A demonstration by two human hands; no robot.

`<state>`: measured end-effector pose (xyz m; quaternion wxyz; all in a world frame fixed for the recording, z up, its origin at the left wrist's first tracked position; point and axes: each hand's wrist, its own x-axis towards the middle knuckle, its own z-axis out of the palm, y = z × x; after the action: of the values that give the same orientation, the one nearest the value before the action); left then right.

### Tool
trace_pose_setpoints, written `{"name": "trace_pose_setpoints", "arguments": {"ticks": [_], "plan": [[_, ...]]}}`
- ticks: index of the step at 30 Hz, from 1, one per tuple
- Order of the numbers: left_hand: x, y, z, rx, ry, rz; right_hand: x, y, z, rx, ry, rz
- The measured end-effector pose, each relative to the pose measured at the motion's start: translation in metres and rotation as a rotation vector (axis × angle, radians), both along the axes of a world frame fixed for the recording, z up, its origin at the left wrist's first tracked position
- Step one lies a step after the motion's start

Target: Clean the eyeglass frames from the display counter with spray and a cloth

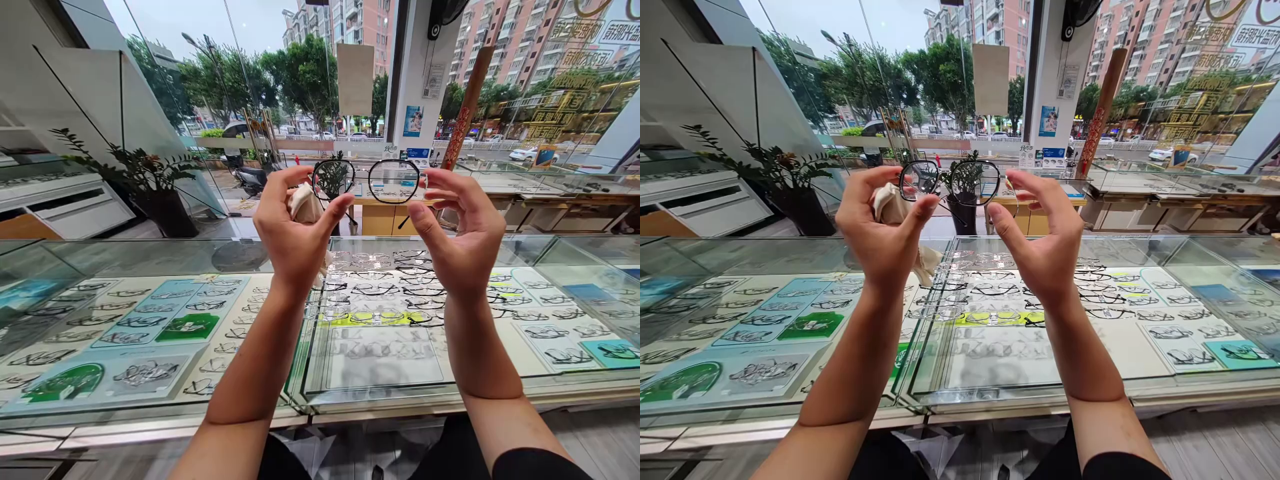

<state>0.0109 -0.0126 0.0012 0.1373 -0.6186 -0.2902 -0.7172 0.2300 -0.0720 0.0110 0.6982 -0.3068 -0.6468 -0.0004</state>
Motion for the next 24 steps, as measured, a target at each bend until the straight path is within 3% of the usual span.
{"name": "trace_pose_setpoints", "arguments": {"ticks": [6, 11, 20, 24], "plan": [[0.000, 0.011, -0.003, -0.042, -0.004, -0.090, -0.003, -0.004, 0.002, 0.047, -0.021, -0.069], [-0.001, 0.016, -0.006, -0.049, -0.002, -0.113, -0.005, -0.004, 0.003, 0.136, -0.004, -0.037], [0.007, -0.002, -0.004, 0.070, -0.050, 0.033, -0.001, 0.002, -0.001, -0.015, 0.037, 0.049], [0.009, -0.008, -0.003, 0.062, -0.059, 0.036, 0.000, 0.004, -0.001, -0.054, 0.049, 0.051]]}}
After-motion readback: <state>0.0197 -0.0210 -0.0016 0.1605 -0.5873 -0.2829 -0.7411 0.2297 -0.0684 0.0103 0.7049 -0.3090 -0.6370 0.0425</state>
